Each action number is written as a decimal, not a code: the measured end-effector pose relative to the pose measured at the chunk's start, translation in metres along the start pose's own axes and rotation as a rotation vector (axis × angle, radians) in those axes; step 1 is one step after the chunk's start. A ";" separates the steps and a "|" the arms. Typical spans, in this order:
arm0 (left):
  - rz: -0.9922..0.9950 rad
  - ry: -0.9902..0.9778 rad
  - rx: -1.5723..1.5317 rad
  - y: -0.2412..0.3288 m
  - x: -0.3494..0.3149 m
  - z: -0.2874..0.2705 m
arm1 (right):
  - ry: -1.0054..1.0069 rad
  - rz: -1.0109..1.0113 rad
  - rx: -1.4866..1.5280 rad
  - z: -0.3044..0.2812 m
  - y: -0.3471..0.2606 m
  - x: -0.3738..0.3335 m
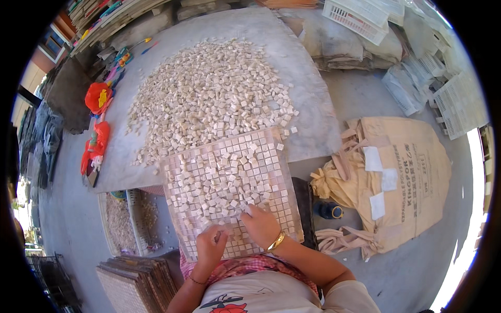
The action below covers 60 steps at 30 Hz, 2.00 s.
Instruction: The person places small white square tiles one by one into the grid cells of a mesh tile sheet. The person picks tiles from a large pile on the table and fills the empty slots on the sheet, occasionally adjusting the placement of the tiles with their fingers.
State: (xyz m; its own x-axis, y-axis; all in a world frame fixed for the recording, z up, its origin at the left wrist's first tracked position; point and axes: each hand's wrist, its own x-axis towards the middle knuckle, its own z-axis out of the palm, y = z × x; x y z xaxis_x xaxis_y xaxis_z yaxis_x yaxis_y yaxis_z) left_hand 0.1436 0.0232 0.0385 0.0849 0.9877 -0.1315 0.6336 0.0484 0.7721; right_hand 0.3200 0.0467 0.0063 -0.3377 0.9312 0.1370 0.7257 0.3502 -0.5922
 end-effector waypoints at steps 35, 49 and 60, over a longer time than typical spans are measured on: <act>0.285 -0.172 0.247 0.005 -0.004 0.032 | 0.053 0.146 0.278 -0.032 0.023 -0.040; 0.325 0.014 0.271 -0.013 -0.012 0.014 | 0.129 0.132 0.299 -0.041 0.037 -0.051; 0.357 0.010 0.374 -0.016 -0.022 0.012 | 0.015 0.019 0.242 -0.025 0.018 -0.055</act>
State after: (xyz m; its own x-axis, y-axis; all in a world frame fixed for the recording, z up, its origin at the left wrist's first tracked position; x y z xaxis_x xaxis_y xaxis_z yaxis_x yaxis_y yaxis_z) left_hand 0.1406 -0.0010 0.0215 0.3404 0.9342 0.1069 0.7980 -0.3472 0.4927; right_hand 0.3666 0.0043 0.0081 -0.3145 0.9397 0.1347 0.5666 0.2997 -0.7676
